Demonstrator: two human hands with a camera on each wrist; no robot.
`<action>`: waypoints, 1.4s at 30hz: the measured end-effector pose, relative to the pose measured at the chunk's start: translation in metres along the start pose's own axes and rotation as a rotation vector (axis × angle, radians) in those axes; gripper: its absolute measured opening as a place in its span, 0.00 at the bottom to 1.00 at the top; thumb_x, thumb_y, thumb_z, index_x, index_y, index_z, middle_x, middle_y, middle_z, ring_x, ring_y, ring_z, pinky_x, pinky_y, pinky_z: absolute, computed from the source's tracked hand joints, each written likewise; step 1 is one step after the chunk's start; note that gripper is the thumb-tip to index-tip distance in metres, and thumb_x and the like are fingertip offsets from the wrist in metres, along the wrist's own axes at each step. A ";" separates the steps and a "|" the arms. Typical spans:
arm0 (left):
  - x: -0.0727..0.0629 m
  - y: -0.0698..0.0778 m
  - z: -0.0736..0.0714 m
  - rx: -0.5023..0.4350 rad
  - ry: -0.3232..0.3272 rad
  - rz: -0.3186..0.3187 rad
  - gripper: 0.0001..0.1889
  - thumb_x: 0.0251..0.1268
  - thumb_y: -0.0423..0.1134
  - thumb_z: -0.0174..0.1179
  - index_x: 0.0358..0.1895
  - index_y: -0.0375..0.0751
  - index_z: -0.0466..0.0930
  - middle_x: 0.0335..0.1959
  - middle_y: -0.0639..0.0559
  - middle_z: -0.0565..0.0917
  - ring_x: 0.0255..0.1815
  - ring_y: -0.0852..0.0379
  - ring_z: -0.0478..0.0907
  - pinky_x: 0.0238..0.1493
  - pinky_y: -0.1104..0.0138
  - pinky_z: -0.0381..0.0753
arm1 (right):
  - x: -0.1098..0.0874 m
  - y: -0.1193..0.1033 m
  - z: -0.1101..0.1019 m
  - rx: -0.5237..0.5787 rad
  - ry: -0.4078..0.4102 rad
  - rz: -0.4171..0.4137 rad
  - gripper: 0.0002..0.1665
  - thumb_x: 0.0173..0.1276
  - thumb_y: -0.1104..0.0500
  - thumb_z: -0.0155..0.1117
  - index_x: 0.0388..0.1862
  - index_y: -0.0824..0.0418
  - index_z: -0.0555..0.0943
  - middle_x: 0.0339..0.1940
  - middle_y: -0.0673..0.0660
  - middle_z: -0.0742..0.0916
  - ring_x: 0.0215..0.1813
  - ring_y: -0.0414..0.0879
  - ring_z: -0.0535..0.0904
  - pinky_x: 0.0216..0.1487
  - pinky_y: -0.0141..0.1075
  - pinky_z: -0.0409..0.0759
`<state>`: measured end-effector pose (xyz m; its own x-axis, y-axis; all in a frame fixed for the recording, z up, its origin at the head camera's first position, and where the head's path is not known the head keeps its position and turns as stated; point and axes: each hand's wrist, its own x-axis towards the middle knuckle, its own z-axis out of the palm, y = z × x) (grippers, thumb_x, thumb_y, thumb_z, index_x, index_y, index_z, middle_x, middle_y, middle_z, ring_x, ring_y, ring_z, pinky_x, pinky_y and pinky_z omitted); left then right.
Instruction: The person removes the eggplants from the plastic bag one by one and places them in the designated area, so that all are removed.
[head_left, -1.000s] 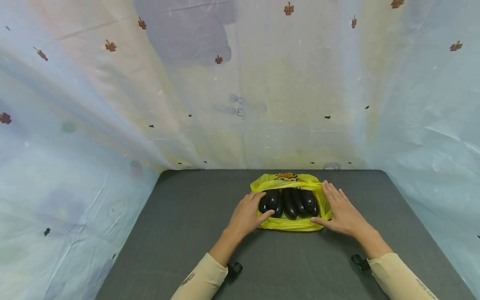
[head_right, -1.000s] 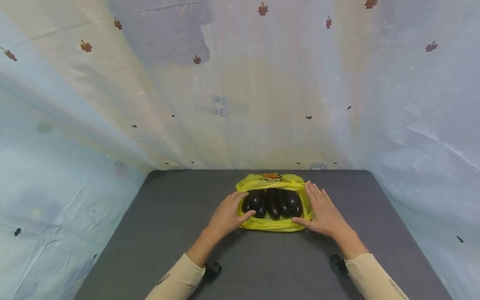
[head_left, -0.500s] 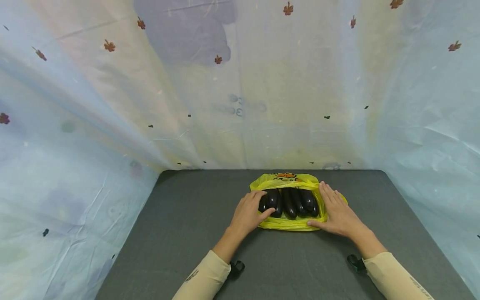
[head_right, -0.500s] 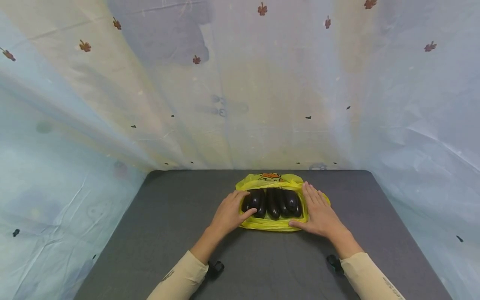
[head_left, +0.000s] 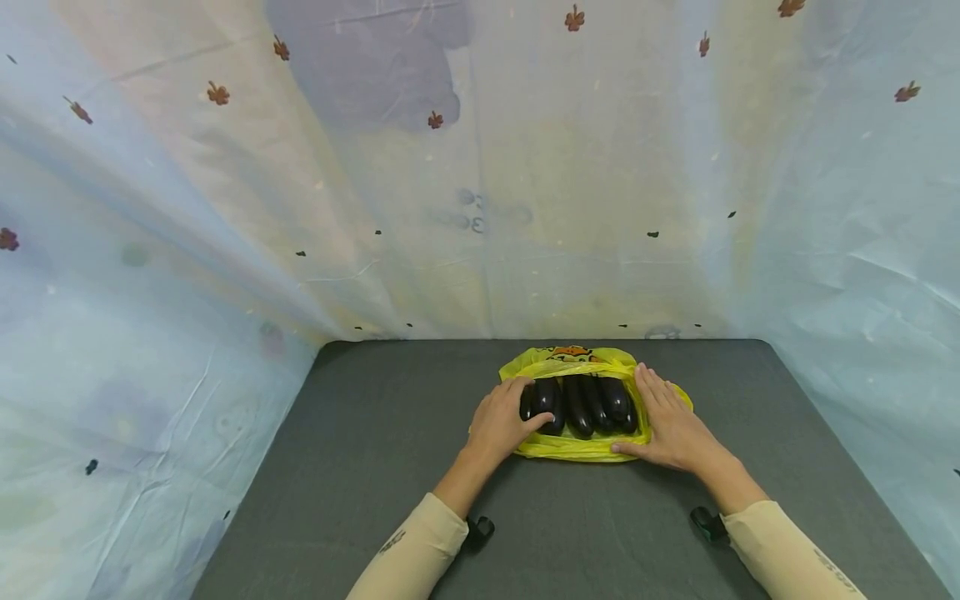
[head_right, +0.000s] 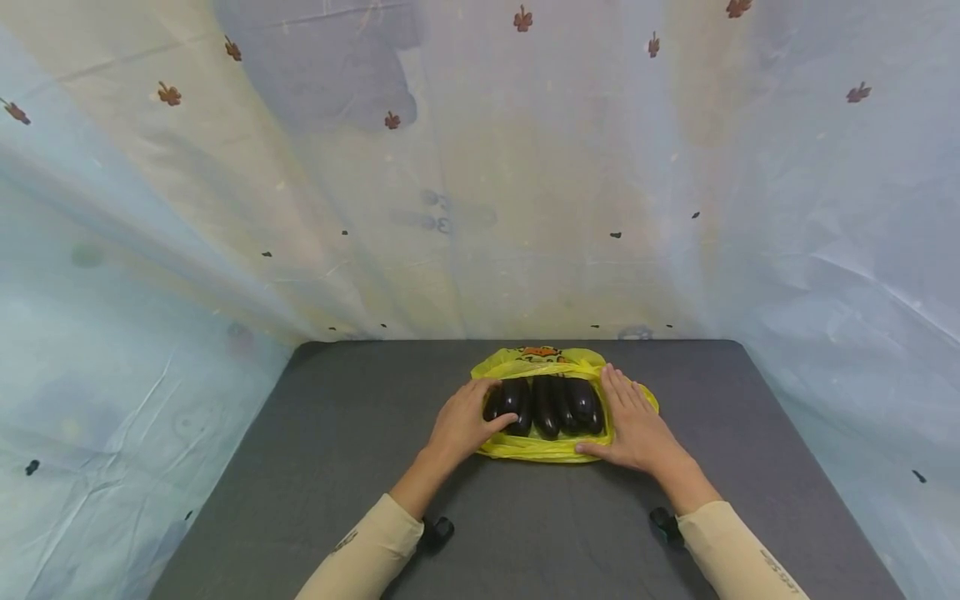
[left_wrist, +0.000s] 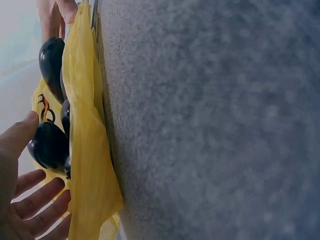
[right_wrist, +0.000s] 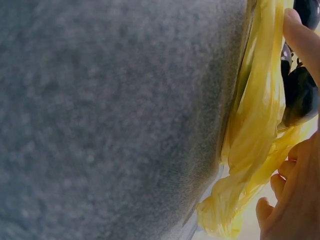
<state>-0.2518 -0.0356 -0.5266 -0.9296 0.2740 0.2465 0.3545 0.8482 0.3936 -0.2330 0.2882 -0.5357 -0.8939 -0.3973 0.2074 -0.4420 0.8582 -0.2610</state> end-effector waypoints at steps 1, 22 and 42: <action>0.001 0.001 0.001 0.007 0.005 -0.001 0.39 0.66 0.66 0.72 0.73 0.49 0.77 0.67 0.50 0.83 0.61 0.47 0.84 0.64 0.50 0.83 | 0.000 0.000 0.000 0.001 -0.005 0.004 0.82 0.59 0.23 0.75 0.89 0.71 0.45 0.89 0.72 0.52 0.87 0.72 0.50 0.82 0.69 0.52; 0.002 0.013 0.008 0.132 0.081 -0.052 0.40 0.61 0.69 0.74 0.70 0.51 0.80 0.57 0.56 0.89 0.49 0.51 0.87 0.55 0.53 0.86 | 0.001 -0.001 0.001 -0.015 -0.014 0.006 0.82 0.58 0.23 0.76 0.88 0.73 0.46 0.88 0.74 0.53 0.86 0.72 0.51 0.81 0.69 0.55; -0.017 0.013 -0.003 -0.012 0.143 -0.029 0.30 0.69 0.52 0.76 0.69 0.45 0.83 0.61 0.47 0.88 0.55 0.48 0.88 0.58 0.50 0.86 | 0.000 0.003 0.002 0.008 -0.046 0.046 0.83 0.59 0.23 0.75 0.89 0.70 0.41 0.89 0.73 0.50 0.88 0.71 0.47 0.83 0.68 0.50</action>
<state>-0.2309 -0.0306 -0.5227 -0.9159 0.1817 0.3580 0.3299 0.8489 0.4130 -0.2347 0.2897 -0.5384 -0.9156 -0.3725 0.1512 -0.4010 0.8733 -0.2767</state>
